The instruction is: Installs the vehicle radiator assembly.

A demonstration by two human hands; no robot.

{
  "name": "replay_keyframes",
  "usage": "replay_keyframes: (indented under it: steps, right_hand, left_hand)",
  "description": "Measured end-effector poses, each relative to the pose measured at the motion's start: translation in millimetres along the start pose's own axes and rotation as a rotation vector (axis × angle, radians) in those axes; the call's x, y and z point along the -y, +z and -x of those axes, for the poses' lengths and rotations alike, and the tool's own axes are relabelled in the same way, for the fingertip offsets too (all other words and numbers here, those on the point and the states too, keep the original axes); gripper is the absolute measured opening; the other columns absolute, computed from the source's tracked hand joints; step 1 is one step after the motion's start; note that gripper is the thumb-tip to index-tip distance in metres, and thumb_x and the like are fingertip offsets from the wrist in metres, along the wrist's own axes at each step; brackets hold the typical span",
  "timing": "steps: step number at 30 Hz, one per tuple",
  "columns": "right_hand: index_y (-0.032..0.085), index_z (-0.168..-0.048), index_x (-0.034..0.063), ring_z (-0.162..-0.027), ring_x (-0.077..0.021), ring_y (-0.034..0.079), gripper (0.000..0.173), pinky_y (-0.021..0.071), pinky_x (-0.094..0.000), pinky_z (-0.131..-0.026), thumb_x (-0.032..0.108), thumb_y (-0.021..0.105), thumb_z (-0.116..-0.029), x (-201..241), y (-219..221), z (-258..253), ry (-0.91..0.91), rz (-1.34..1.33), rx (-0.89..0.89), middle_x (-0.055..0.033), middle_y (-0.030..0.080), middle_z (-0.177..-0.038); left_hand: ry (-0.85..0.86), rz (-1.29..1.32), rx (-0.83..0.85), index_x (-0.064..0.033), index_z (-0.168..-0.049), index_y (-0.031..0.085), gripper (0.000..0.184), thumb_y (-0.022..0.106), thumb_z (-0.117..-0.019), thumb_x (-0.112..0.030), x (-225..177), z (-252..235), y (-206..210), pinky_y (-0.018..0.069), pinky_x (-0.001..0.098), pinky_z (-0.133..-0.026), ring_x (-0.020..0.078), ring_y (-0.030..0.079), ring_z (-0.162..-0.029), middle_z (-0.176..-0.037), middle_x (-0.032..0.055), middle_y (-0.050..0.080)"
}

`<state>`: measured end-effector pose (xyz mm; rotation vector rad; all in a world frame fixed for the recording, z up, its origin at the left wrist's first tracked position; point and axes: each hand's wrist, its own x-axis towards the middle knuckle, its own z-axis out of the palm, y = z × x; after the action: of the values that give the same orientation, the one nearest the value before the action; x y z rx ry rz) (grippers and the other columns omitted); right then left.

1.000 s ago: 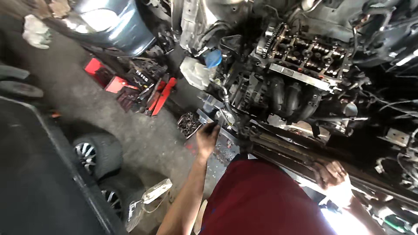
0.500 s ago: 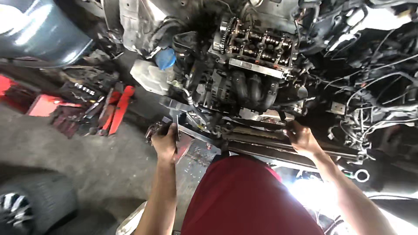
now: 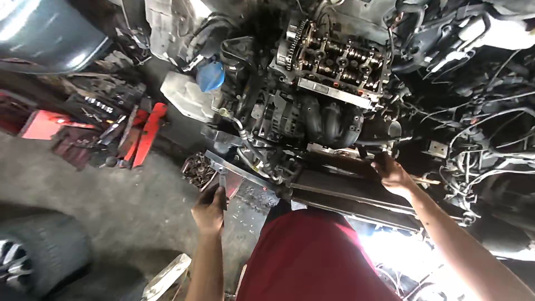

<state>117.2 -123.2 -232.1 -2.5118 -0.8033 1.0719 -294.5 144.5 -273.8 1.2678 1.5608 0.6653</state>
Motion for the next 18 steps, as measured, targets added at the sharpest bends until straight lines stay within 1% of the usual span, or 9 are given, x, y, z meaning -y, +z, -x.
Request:
replay_keyframes:
  steps: [3,6,7,9,11,13,15,16,18]
  right_hand:
    - [0.043,-0.145,-0.0035,-0.118,-0.0411,0.063,0.045,0.0464,-0.0582,-0.104,0.02,0.052,-0.1082,2,-6,-5,-0.013,0.045,0.065,-0.0294,0.064,-0.122]
    - [0.054,-0.136,-0.0026,-0.115,-0.0406,0.064,0.036,0.0481,-0.0592,-0.102,0.017,0.056,-0.1056,-10,-7,-11,-0.106,0.165,0.116,-0.026,0.066,-0.12]
    - [0.056,-0.134,-0.0029,-0.12,-0.0408,0.063,0.035,0.0467,-0.0584,-0.105,0.016,0.056,-0.105,-15,-7,-13,-0.122,0.231,0.158,-0.0259,0.064,-0.125]
    - [0.056,-0.133,-0.0018,-0.122,-0.0417,0.062,0.033,0.0467,-0.0594,-0.105,0.017,0.056,-0.1053,-18,-6,-15,-0.12,0.317,0.216,-0.0259,0.063,-0.128]
    - [0.054,-0.136,-0.0032,-0.123,-0.0422,0.061,0.036,0.0455,-0.0596,-0.106,0.017,0.054,-0.1061,-16,-4,-18,-0.124,0.304,0.231,-0.0273,0.061,-0.13]
    - [0.05,-0.143,-0.0032,-0.129,-0.0417,0.057,0.042,0.0424,-0.0576,-0.111,0.02,0.051,-0.1075,-12,-2,-23,-0.111,0.307,0.258,-0.0274,0.058,-0.136]
    - [0.047,-0.145,0.0016,-0.122,-0.0446,0.061,0.045,0.0473,-0.0615,-0.103,0.026,0.051,-0.1078,-14,4,-29,-0.086,0.37,0.258,-0.0281,0.061,-0.13]
    - [0.046,-0.146,0.0046,-0.116,-0.0461,0.064,0.047,0.0504,-0.0631,-0.098,0.029,0.055,-0.1063,-15,6,-32,-0.084,0.406,0.253,-0.0283,0.062,-0.126]
    - [0.041,-0.153,0.0086,-0.113,-0.0476,0.065,0.06,0.0517,-0.0637,-0.095,0.031,0.063,-0.102,-16,5,-35,-0.102,0.462,0.261,-0.0292,0.062,-0.126]
  left_hand:
    - [0.002,0.001,-0.005,0.0038,-0.113,0.067,0.019,0.066,-0.0977,-0.007,4,3,0,0.0556,0.0207,-0.051,0.0031,0.062,-0.056,-0.081,0.0007,0.07]
    - [-0.002,-0.012,-0.007,0.004,-0.113,0.066,0.019,0.066,-0.0974,-0.007,1,7,5,0.0551,0.0198,-0.051,0.0021,0.061,-0.055,-0.079,-0.0008,0.069]
    - [-0.004,-0.01,-0.003,0.0043,-0.113,0.066,0.019,0.066,-0.0973,-0.007,0,9,7,0.055,0.0198,-0.051,0.0022,0.062,-0.055,-0.078,-0.001,0.069]
    - [0.006,0.005,0.011,0.0041,-0.112,0.066,0.018,0.066,-0.0968,-0.006,-1,11,11,0.0559,0.0202,-0.051,0.0029,0.063,-0.055,-0.078,-0.0012,0.069]
    - [0.01,0.008,0.013,0.0039,-0.112,0.066,0.018,0.067,-0.0965,-0.006,-2,14,14,0.0562,0.0204,-0.051,0.0031,0.063,-0.055,-0.078,-0.0009,0.07]
    - [0.023,-0.003,0.012,0.0044,-0.112,0.067,0.019,0.067,-0.096,-0.005,-5,19,16,0.0558,0.0196,-0.05,0.0026,0.063,-0.055,-0.078,-0.0008,0.07]
    - [0.051,-0.034,0.02,0.0051,-0.113,0.066,0.02,0.067,-0.096,-0.006,-10,26,16,0.0555,0.0189,-0.051,0.0017,0.063,-0.056,-0.079,-0.0007,0.07]
    - [0.069,-0.048,0.021,0.0055,-0.113,0.066,0.021,0.067,-0.0961,-0.006,-13,29,16,0.0552,0.0187,-0.05,0.0015,0.063,-0.056,-0.079,-0.0007,0.07]
    - [0.116,-0.08,0.023,0.0058,-0.113,0.067,0.021,0.067,-0.096,-0.006,-21,35,17,0.0549,0.0177,-0.051,0.0004,0.062,-0.057,-0.08,-0.0013,0.07]
